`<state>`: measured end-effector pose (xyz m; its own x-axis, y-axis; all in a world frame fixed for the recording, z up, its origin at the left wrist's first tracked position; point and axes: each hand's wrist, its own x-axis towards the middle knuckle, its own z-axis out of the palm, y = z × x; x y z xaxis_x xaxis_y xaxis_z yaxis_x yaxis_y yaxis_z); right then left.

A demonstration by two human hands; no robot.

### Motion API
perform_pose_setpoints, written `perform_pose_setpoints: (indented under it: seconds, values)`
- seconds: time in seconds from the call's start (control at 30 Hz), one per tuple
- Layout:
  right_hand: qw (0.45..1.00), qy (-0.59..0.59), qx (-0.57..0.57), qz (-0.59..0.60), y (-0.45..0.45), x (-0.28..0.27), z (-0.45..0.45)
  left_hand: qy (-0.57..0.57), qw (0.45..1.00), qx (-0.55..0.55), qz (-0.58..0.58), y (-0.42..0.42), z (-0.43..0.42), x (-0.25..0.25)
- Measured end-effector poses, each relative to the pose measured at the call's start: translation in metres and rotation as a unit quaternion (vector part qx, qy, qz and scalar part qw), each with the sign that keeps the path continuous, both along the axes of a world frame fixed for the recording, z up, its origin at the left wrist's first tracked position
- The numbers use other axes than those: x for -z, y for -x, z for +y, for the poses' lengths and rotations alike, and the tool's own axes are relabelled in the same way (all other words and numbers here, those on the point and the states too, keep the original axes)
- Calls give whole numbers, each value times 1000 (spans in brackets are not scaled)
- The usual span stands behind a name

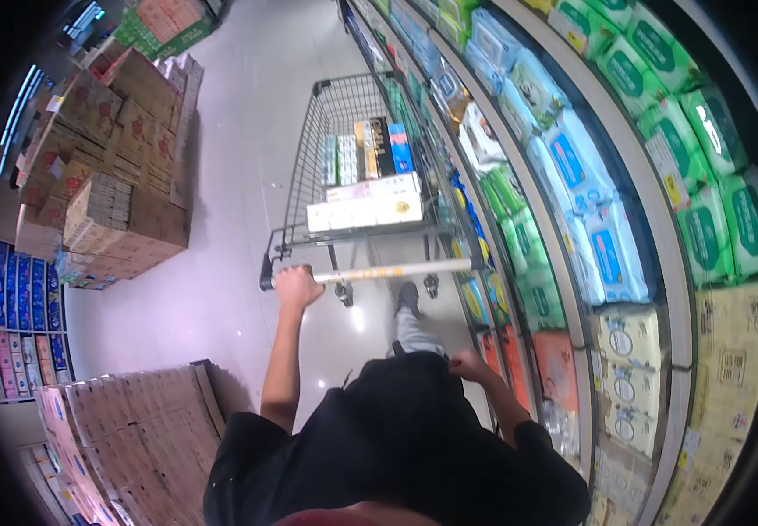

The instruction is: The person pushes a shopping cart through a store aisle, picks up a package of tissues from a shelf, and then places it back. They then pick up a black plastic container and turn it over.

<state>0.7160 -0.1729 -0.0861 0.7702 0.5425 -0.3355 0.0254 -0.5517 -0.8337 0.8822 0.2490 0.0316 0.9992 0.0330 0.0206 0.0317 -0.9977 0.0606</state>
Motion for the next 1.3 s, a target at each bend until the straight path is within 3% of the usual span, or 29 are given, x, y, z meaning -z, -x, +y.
perform_pose_setpoints:
  seconds: [0.13,0.4,0.5,0.6,0.67,0.9,1.07,1.13,1.17,1.3]
  values:
    - [995,8,61,77,-57,-12,7,1,999,10,-40,-20,7,0]
    - [986,36,135,89,-137,9,30,-31,999,12,-29,-66,22,-2]
    - [989,61,130,26,-161,15,28,-35,999,16,-29,-85,30,-4]
    - [989,-4,137,57,-176,7,10,-41,999,1,-17,-100,30,-8]
    - [970,-75,140,183,-187,-6,-2,-36,999,-5,-17,-111,33,-13]
    - [969,-30,106,222,-222,-3,1,-42,999,-11,-26,-161,49,-12]
    - [969,-5,139,206,-244,5,19,-28,999,-4,-31,-204,60,-12]
    - [975,-9,165,150,-257,-6,30,-23,999,5,-38,-220,63,-13]
    - [974,45,146,166,-269,-12,37,-23,999,8,-34,-230,65,-15]
    - [988,44,116,90,-301,40,59,-18,1000,0,15,-275,74,-19]
